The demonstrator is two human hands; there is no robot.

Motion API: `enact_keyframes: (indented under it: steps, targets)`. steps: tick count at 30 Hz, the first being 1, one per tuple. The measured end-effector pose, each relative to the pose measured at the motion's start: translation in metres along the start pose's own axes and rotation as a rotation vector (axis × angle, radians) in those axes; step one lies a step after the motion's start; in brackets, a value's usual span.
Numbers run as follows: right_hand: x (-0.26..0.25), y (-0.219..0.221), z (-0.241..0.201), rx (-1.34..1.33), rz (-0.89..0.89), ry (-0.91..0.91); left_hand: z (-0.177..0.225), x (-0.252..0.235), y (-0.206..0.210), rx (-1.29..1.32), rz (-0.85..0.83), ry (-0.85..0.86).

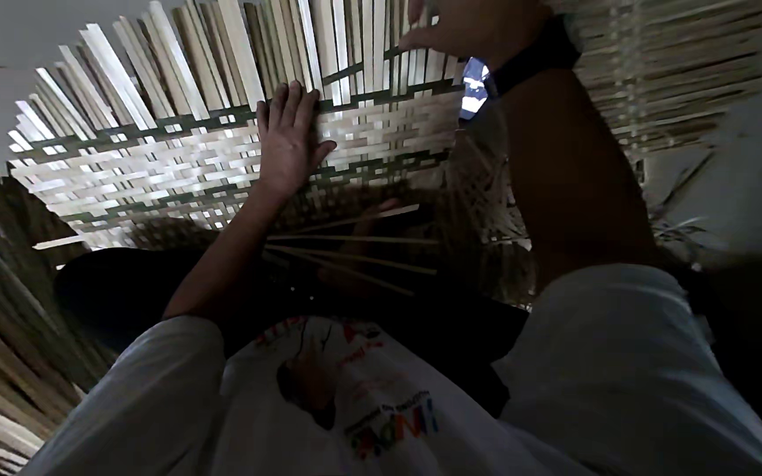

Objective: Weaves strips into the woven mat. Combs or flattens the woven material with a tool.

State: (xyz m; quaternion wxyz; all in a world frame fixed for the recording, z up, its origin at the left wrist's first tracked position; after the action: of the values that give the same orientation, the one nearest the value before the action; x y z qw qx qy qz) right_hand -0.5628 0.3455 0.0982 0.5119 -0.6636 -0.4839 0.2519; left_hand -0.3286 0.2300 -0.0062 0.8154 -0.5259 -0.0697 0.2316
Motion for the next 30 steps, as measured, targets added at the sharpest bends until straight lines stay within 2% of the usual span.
enact_keyframes:
  steps: [3, 8, 14, 17, 21, 23, 30]
  targets:
    - [-0.001, 0.009, 0.001, 0.076, -0.077, -0.080, 0.000, -0.001, -0.001, 0.013, -0.012, -0.007]
    - [0.005, 0.017, 0.000, 0.076, -0.085, -0.067, -0.001, -0.003, 0.001, 0.012, -0.006, -0.006]
    - [0.011, 0.015, -0.010, 0.191, 0.029, -0.020, 0.007, -0.011, -0.009, -0.018, -0.033, -0.012]
    - [0.012, 0.017, -0.012, 0.249, 0.075, -0.003, 0.013, -0.021, -0.014, -0.060, -0.117, -0.067]
    - [0.015, 0.015, -0.004, 0.117, -0.011, -0.100, 0.020, -0.033, -0.019, -0.101, -0.201, -0.137]
    - [0.014, 0.018, 0.007, 0.056, 0.007, -0.144, 0.024, -0.036, -0.021, -0.132, -0.232, -0.161]
    - [0.020, 0.038, 0.009, -0.020, -0.120, 0.013, 0.032, -0.031, -0.015, -0.200, -0.284, -0.169]
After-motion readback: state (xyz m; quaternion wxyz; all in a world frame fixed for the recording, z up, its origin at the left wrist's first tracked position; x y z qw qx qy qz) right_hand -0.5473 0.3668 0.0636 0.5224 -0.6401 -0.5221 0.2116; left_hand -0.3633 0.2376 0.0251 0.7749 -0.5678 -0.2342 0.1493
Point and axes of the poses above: each hand's wrist, its own x-axis away from the middle knuckle, its own y-axis out of the palm, z = x × y, the point moved 4 cm from there along -x, towards the middle knuckle, and after that the axes turned 6 degrees about -y, right-handed, at the moved point
